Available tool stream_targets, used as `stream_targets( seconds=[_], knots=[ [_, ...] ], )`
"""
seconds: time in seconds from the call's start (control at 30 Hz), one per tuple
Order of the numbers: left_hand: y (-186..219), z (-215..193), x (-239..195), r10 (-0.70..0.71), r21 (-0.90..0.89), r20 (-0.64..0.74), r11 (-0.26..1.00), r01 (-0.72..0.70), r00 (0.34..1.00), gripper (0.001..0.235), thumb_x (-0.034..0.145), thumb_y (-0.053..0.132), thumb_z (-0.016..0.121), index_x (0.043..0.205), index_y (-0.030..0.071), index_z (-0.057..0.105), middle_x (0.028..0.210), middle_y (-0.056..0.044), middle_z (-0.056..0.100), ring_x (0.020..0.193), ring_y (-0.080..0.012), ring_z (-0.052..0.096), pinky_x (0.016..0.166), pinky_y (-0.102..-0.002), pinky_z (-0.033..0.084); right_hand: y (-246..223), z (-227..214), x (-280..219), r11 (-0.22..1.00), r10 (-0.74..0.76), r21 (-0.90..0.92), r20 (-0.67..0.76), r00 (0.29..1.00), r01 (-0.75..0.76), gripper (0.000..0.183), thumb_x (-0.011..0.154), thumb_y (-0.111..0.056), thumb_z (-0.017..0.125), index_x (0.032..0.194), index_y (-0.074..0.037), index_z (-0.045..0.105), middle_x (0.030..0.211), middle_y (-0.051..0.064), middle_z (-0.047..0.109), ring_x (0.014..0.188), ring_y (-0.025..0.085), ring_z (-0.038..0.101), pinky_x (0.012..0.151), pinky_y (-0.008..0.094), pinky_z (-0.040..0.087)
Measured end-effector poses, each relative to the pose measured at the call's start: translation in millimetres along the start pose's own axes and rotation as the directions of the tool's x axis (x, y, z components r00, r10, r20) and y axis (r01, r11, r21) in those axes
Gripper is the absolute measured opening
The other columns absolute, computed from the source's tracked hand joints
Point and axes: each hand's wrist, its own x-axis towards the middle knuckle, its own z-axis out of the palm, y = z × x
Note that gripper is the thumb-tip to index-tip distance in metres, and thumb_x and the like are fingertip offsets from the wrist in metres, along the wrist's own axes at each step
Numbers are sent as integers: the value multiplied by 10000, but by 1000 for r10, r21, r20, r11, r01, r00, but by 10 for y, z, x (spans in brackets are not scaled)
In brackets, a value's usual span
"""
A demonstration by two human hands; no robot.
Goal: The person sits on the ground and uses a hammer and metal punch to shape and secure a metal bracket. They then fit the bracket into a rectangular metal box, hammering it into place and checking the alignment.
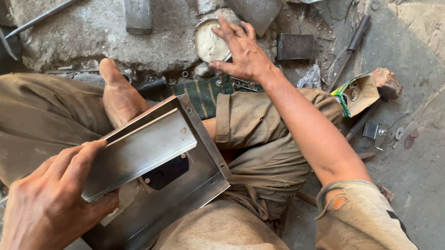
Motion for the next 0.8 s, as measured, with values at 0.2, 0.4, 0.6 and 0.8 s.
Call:
stream_targets(
  seconds=[0.2,0.4,0.6,0.8],
  knots=[
    [-6,11,-3,-15,5,10,1000,15,1000,856,524,330,899,1303,89,640,1160,-57,734,983,-230,731,759,-359,582,41,22,-22,998,14,60,-3,1000,-14,1150,886,-542,765,1632,-30,56,1569,83,513,1532,318,307,1279,561,69],
    [-291,332,-117,5,-86,-23,996,-7,1000,881,502,287,933,1307,61,655,1148,-126,731,1008,-278,724,812,-384,572,-32,-22,-44,993,-87,-82,-83,993,80,922,902,-589,779,1536,-26,416,1655,153,312,1533,319,305,1253,581,131],
    [-608,859,-279,5,-249,-161,967,-46,987,777,591,171,873,1318,4,656,1123,-167,712,1103,-286,710,1028,-357,566,-2,137,6,995,82,51,91,992,-87,1115,897,-618,714,1655,-52,124,1621,12,343,1561,216,247,1303,578,9],
    [-471,700,-177,33,-252,-197,964,-83,980,726,638,170,896,1312,43,659,1155,-152,720,1035,-257,699,966,-334,580,-43,52,47,996,-88,-32,-31,996,87,973,936,-617,716,1598,-123,202,1672,179,298,1529,257,259,1242,580,6]
  ],
)
